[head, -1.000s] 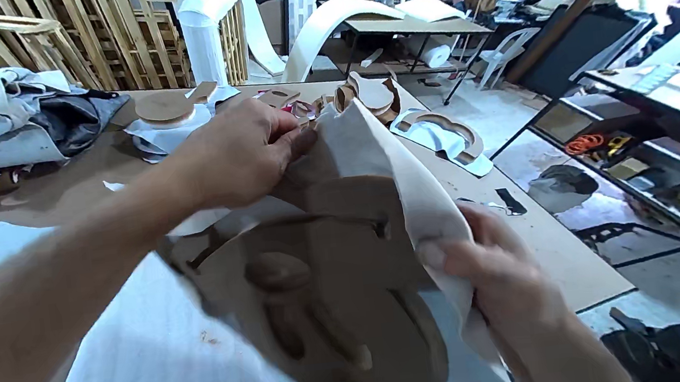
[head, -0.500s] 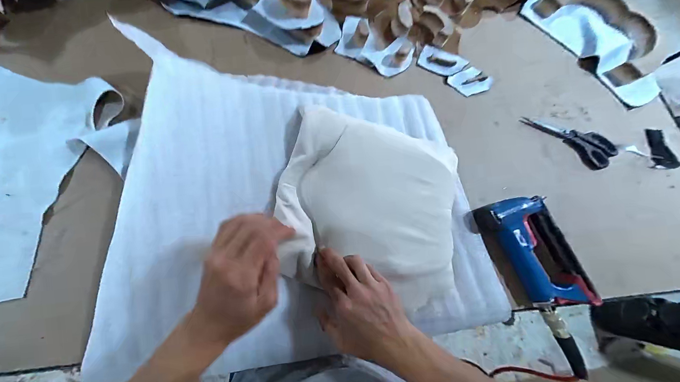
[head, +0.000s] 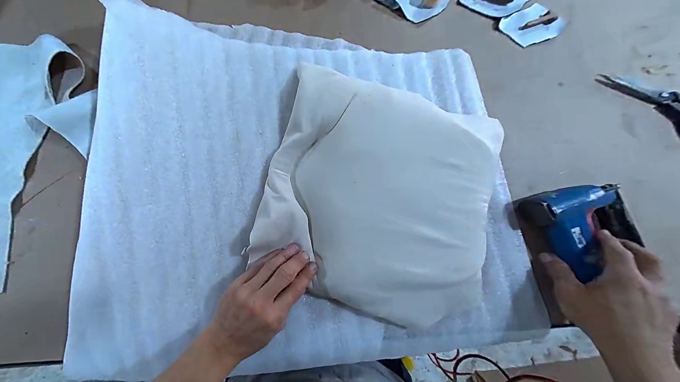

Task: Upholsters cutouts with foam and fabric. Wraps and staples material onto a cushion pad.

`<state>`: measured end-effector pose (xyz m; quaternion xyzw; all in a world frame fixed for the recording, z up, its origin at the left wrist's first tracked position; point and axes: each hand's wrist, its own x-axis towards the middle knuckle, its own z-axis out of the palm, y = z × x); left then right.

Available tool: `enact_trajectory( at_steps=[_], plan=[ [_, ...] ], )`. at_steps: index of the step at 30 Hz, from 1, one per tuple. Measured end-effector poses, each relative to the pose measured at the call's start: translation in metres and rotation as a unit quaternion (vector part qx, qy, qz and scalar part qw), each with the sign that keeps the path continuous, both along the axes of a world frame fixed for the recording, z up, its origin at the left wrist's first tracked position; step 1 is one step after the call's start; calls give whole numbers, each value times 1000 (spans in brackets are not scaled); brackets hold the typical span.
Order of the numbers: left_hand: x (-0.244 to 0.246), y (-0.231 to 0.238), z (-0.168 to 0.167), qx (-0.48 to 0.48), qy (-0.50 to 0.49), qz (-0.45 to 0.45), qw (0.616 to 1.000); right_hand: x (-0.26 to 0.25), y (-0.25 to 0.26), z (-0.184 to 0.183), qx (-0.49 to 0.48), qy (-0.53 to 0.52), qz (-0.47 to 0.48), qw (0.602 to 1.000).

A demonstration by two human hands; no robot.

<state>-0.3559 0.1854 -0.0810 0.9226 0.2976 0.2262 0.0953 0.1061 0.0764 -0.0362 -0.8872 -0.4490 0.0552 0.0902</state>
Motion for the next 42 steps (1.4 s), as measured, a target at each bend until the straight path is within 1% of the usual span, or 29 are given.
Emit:
enact_trajectory(
  at_steps=[2,4,6,7,8,10,12,14,15,17,21,24,28,34,38,42],
  plan=[
    [3,-4,-1,1,6,11,1000,8,7,7,-7,-3,28,1000],
    [3,-4,-1,9,10,0,1000,16,9,25,-25,-12,43,999],
    [1,8,1,21,18,-27,999,19,10,61,-35,6,32,999],
    [-1,12,1,22,19,-42,999,8,9,86,-47,30,9,998],
    [-2,15,1,20,18,-54,998,-12,10,112,-48,69,-14,996],
    [-2,17,-2,18,8,-53,998,-70,14,155,-11,165,-29,986],
    [2,8,-6,10,-14,-23,1000,-133,18,184,4,237,-16,971],
    [3,1,-9,-11,-42,2,999,-199,32,200,-25,267,16,963],
    [3,-3,-10,-27,-57,10,998,-228,43,202,-43,275,24,960],
    [4,-6,-12,-51,-87,26,995,-270,66,192,-76,293,14,953],
    [8,-10,-14,-89,-129,48,986,-302,94,159,-149,306,-53,939],
    [8,-9,-14,-92,-139,61,984,-312,104,152,-182,300,-81,933],
    [6,-8,-12,-114,-159,68,978,-326,118,152,-218,279,-113,928],
    [4,-6,-13,-149,-178,89,969,-334,154,150,-297,238,-167,910],
    [3,-3,-13,-162,-190,92,964,-338,172,148,-353,209,-148,900],
    [4,-3,-12,-167,-190,89,963,-339,175,149,-382,170,-122,900]
  ],
)
